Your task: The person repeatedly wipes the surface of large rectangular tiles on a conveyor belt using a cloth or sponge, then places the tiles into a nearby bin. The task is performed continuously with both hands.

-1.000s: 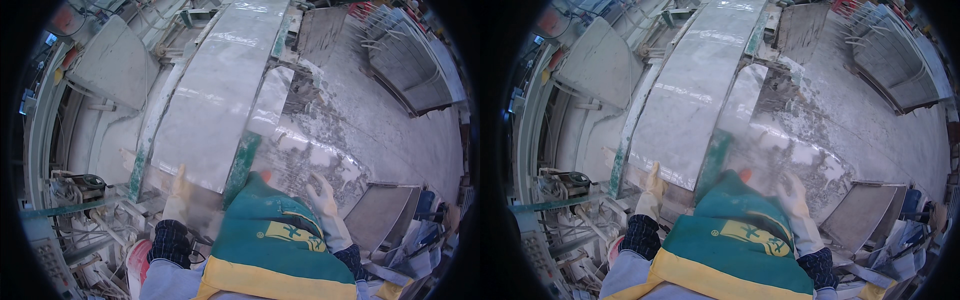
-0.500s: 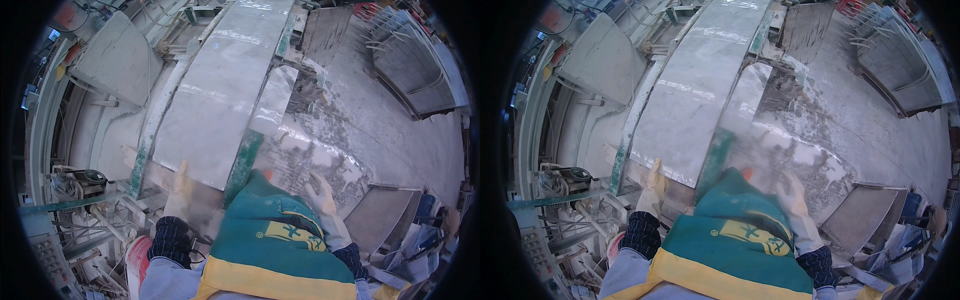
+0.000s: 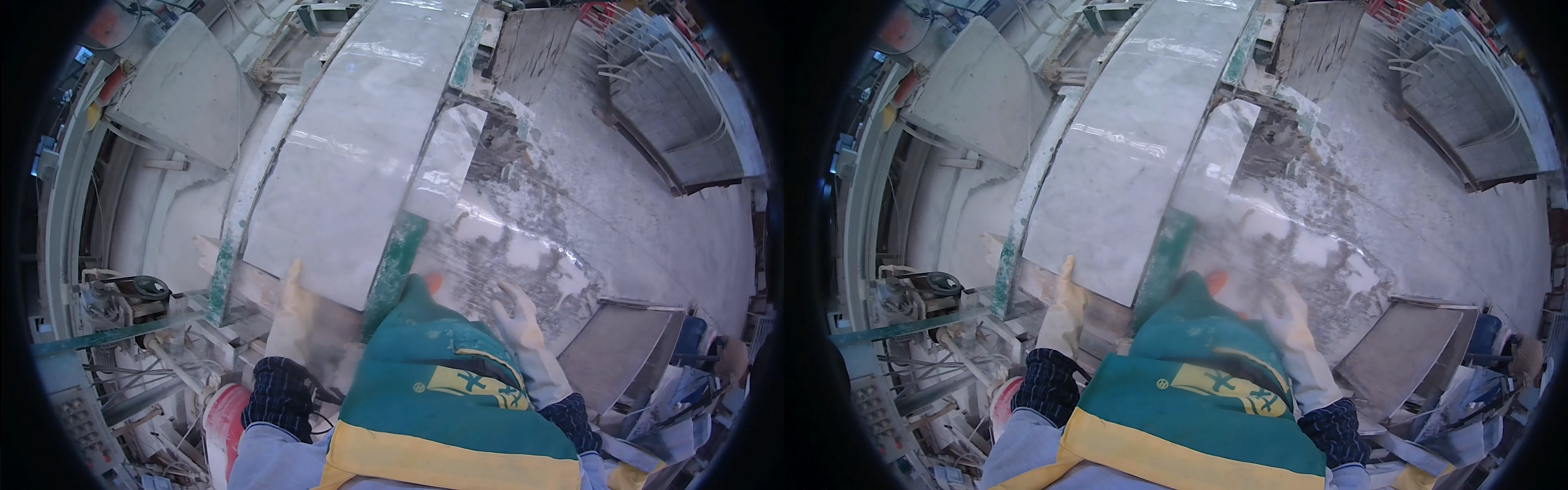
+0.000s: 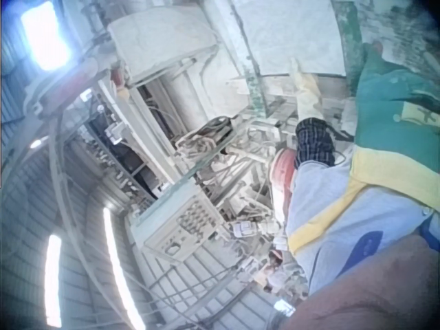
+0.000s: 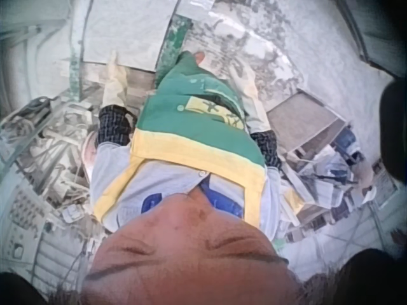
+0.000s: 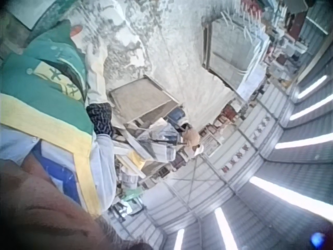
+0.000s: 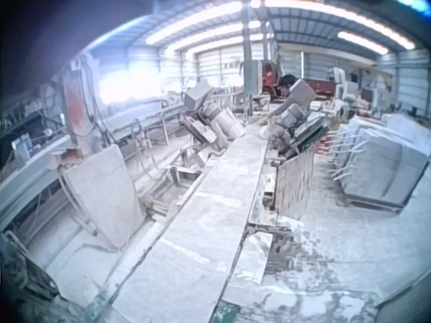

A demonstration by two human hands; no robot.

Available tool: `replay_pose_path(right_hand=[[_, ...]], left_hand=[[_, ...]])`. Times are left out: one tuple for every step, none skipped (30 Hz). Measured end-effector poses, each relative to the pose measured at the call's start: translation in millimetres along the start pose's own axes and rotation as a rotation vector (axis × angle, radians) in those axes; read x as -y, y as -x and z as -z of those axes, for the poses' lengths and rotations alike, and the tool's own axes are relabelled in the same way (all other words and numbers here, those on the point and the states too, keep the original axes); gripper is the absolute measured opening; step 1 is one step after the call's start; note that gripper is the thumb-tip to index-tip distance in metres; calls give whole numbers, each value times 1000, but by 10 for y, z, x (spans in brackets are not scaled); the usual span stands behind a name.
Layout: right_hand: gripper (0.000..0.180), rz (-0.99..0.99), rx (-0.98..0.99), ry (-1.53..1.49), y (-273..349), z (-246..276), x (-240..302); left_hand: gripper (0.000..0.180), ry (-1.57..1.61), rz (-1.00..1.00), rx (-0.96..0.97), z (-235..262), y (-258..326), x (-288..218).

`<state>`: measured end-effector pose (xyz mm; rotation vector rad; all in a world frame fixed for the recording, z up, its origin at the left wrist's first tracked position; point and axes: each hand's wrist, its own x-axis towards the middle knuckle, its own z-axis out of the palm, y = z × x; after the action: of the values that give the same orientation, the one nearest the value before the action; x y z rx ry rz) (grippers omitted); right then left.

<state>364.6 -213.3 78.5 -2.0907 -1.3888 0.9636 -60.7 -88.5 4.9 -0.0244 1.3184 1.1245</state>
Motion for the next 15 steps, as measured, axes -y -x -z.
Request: replay_pose_path(right_hand=[[47, 5, 9, -40, -12, 12, -7], [47, 5, 20, -64, -28, 27, -9], [47, 23, 23, -91, -40, 43, -6], [48, 6, 32, -72, -49, 58, 2], [48, 9, 35, -55, -59, 74, 12], [48, 24, 29, -44, -66, 84, 27], [49, 5, 42, -37, -70, 91, 44], [49, -2, 46, -37, -68, 96, 61], [49, -9, 50, -36, -71, 98, 77], [49, -26, 62, -45, -72, 100, 91], [50, -43, 74, -56, -75, 98, 102], [50, -27, 77, -51, -81, 90, 111], [50, -42, 79, -65, -84, 79, 114], [50, -21, 71, -63, -97, 63, 114], [50, 2, 62, -63, -103, 42, 109]], left_hand=[[66, -16, -6, 19, -5, -7, -1], [67, -11, -3, 25, -12, -5, -5], [68, -6, 0, 32, -23, 4, -9], [69, -14, -3, 34, -34, 19, -13], [69, -21, -8, 36, -45, 37, -17], [70, -1, 5, 73, -54, 54, -24], [71, -58, -28, 58, -58, 70, -30], [71, -90, -42, 79, -59, 77, -35], [72, -79, -47, 120, -56, 78, -37], [71, -98, -31, 88, -53, 63, -39], [71, -78, -7, 76, -46, 33, -44], [71, -46, 16, 75, -30, 0, -41], [70, -77, -29, 77, -3, -36, -33], [69, -97, -78, 91, 29, -79, -27], [67, -117, -129, 107, 73, -122, -19]])
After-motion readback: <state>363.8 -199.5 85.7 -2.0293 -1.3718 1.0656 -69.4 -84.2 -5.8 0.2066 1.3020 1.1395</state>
